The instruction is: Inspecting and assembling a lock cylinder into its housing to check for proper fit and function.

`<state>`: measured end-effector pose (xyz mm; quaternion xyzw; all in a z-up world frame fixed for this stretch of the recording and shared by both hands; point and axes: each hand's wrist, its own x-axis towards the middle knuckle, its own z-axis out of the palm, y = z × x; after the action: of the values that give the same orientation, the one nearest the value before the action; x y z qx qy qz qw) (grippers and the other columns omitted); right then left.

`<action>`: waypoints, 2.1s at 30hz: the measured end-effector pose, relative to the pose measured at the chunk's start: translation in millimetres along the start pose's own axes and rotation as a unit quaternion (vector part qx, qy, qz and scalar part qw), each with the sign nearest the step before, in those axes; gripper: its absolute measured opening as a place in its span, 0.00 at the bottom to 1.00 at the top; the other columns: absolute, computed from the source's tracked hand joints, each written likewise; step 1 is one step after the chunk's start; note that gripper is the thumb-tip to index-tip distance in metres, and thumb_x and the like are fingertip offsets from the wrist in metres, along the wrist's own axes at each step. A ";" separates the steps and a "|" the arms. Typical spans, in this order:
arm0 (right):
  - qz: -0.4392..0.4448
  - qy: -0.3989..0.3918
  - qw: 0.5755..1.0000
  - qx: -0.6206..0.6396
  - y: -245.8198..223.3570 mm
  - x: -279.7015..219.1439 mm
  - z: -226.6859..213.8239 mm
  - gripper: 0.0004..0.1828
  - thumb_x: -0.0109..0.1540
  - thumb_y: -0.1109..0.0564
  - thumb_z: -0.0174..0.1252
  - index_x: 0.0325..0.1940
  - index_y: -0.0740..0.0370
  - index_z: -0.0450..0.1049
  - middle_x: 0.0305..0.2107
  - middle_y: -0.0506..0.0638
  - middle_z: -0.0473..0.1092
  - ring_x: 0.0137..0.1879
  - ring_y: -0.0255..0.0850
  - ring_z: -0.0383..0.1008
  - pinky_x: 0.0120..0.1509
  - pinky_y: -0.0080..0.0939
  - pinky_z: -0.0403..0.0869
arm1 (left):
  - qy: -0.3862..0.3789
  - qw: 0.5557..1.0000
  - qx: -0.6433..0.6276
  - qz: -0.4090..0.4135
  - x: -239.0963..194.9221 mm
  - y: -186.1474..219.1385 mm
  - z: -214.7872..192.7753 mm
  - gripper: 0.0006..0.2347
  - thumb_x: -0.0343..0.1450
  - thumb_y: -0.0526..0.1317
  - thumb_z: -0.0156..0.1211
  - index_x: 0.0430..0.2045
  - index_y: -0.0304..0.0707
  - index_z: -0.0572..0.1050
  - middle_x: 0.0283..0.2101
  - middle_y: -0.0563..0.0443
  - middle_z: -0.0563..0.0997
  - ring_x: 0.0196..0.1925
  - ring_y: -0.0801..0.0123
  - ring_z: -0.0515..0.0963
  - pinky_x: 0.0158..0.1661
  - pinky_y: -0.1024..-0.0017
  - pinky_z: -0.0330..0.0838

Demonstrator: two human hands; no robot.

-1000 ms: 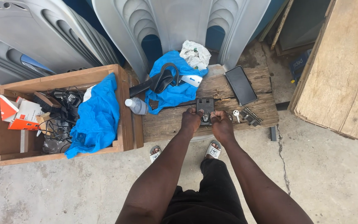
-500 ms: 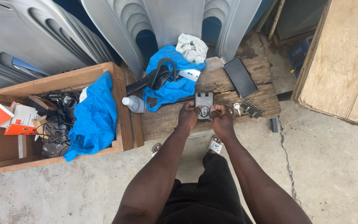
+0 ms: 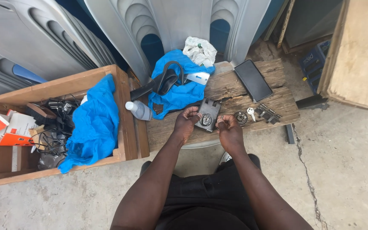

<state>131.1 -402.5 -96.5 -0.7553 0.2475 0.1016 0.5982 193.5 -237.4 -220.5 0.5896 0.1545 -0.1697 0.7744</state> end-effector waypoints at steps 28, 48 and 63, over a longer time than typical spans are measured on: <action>-0.197 0.053 0.975 0.090 108.6 2.5 47.5 0.13 0.69 0.59 0.60 0.53 0.72 0.74 0.46 0.61 0.78 0.46 0.44 0.85 0.44 0.36 0.87 | 0.000 0.956 0.018 0.293 -46.7 -1.2 -31.7 0.19 0.68 0.32 0.77 0.53 0.44 0.82 0.46 0.52 0.86 0.50 0.78 0.84 0.52 0.75 0.82; -0.369 0.227 0.885 -0.171 122.5 6.2 22.6 0.12 0.67 0.59 0.62 0.54 0.62 0.79 0.39 0.56 0.76 0.48 0.57 0.81 0.49 0.58 0.79 | 0.012 0.944 0.244 0.222 -76.5 3.3 -41.6 0.19 0.69 0.54 0.77 0.51 0.50 0.84 0.46 0.50 0.87 0.53 0.67 0.84 0.56 0.61 0.81; -0.362 0.112 0.923 -0.073 153.5 -29.2 76.4 0.18 0.63 0.48 0.73 0.50 0.60 0.80 0.33 0.53 0.75 0.37 0.47 0.81 0.37 0.49 0.80 | 0.001 0.943 0.186 0.276 0.7 -68.6 -72.3 0.20 0.83 0.59 0.48 0.50 0.46 0.80 0.46 0.40 0.83 0.58 0.57 0.78 0.61 0.45 0.71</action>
<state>40.9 -347.1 -234.5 -0.8415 0.0147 -0.1890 0.5060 160.8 -184.5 -298.4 0.7429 -0.0474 0.0253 0.6673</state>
